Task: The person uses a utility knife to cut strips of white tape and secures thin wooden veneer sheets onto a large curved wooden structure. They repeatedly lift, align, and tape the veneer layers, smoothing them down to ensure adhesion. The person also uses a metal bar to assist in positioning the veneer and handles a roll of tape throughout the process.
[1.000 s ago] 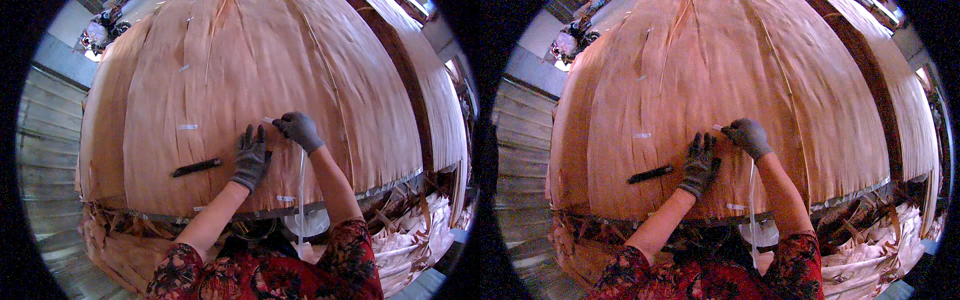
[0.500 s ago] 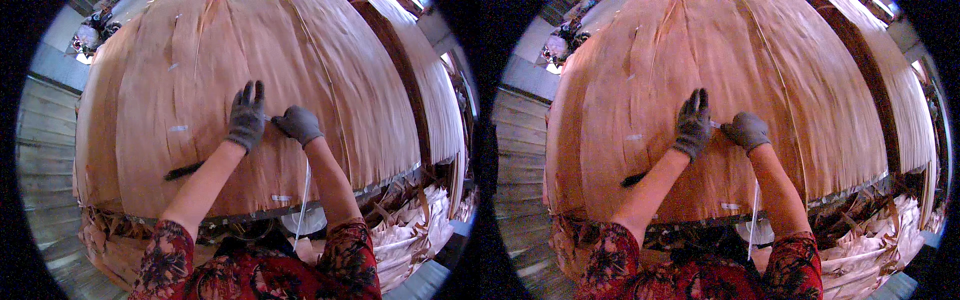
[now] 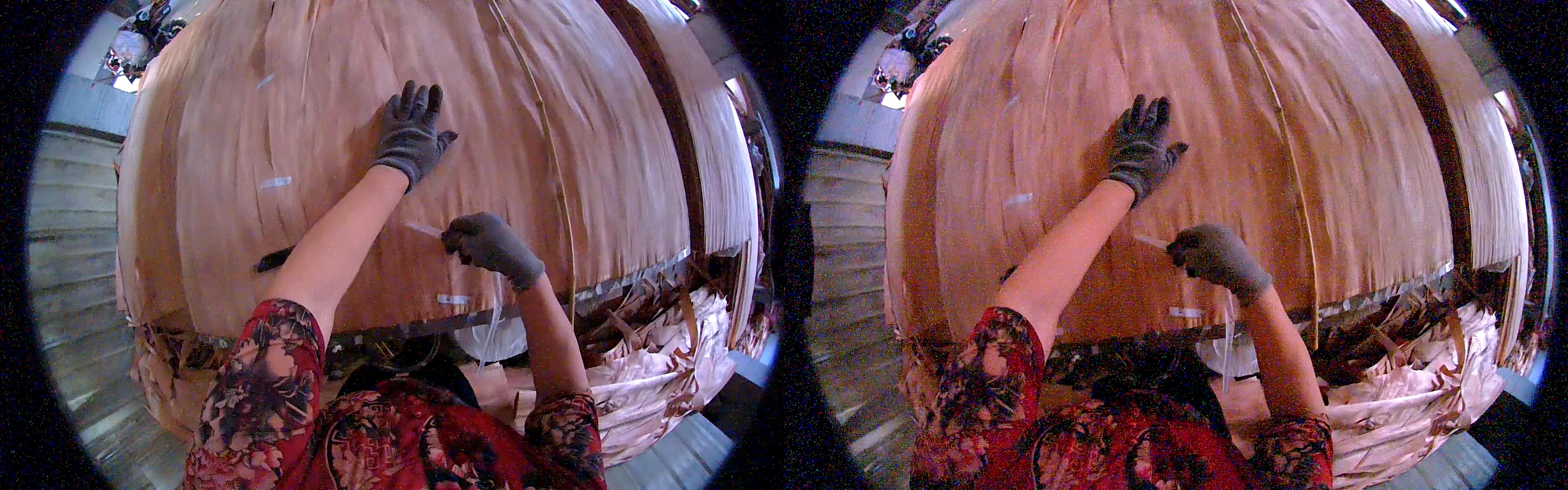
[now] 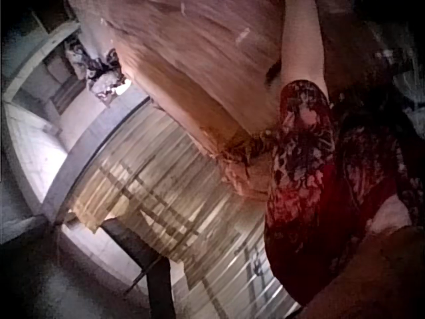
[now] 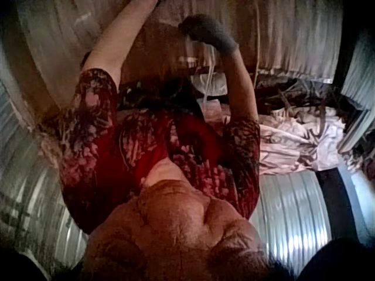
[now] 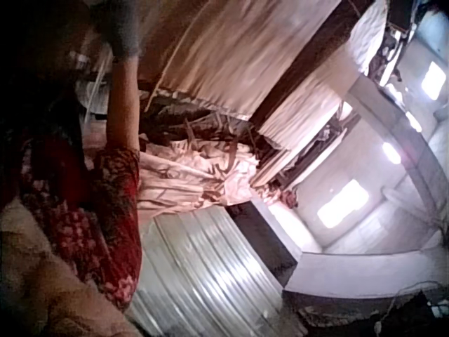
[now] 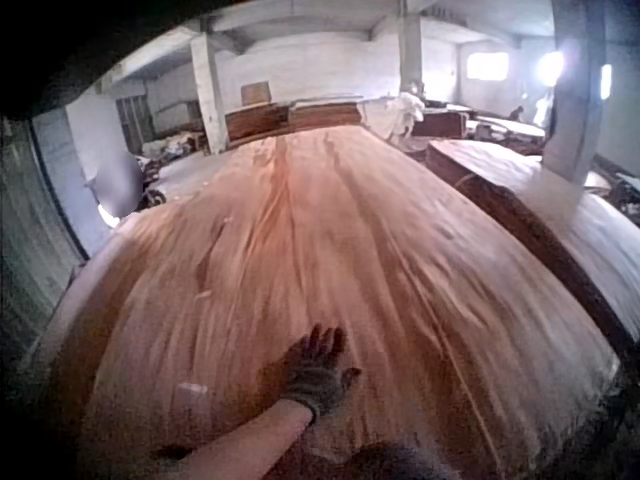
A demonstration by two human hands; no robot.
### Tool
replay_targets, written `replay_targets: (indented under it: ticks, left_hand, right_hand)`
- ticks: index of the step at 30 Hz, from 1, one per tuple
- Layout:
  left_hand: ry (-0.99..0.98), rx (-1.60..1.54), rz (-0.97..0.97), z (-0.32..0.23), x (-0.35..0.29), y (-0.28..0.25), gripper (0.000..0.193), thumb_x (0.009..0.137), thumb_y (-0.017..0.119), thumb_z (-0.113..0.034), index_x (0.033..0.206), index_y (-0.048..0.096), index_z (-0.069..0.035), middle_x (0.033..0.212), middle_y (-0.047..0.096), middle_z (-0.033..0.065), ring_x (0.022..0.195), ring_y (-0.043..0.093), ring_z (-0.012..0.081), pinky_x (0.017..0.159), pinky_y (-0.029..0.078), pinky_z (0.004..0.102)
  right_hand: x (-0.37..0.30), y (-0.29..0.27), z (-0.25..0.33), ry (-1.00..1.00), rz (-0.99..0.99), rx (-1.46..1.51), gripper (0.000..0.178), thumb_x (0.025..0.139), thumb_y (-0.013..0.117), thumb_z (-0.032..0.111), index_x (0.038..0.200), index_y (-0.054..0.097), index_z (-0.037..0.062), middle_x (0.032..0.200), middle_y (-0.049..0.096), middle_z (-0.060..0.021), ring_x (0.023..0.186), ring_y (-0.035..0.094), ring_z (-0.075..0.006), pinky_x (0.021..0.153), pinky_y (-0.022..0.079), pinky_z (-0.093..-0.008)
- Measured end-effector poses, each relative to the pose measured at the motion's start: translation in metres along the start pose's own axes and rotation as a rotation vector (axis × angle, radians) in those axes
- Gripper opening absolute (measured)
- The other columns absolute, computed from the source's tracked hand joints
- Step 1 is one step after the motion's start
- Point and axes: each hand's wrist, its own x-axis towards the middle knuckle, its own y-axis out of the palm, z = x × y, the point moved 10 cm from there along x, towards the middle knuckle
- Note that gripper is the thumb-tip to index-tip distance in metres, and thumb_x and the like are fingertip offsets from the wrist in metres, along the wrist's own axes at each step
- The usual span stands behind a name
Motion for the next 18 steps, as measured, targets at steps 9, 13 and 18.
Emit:
replay_targets:
  ticks: [9,13,18]
  left_hand:
    - [0.116,-0.132,-0.033,-0.048,-0.074,-0.012,0.074,0.082,0.053,-0.039,0.139,0.024,-0.002,0.143,0.026,0.0171,0.133,0.02,0.0375,0.109,0.014,0.0469]
    - [0.099,-0.153,-0.071,-0.042,-0.078,-0.017,0.07,0.083,0.054,-0.035,0.139,0.025,-0.005,0.142,0.027,0.0168,0.133,0.02,0.0371,0.109,0.014,0.0491]
    - [0.053,-0.152,-0.06,-0.042,-0.074,-0.012,0.071,0.083,0.054,-0.034,0.14,0.023,-0.003,0.143,0.027,0.0175,0.133,0.018,0.038,0.109,0.013,0.0487]
  right_hand:
    - [0.02,0.015,-0.016,-0.069,-0.061,-0.44,0.028,0.08,0.053,0.03,0.076,0.066,0.006,0.074,0.063,-0.0169,0.07,0.061,-0.0357,0.066,0.048,-0.0442]
    - [-0.012,0.028,-0.003,-0.044,-0.077,-0.431,0.024,0.081,0.056,0.028,0.081,0.067,0.0059,0.072,0.063,-0.0149,0.069,0.062,-0.0318,0.065,0.048,-0.0399]
    - [-0.025,0.013,-0.014,0.044,-0.094,-0.488,0.036,0.08,0.054,0.042,0.079,0.069,0.0092,0.076,0.065,-0.0152,0.073,0.062,-0.0353,0.067,0.05,-0.0451]
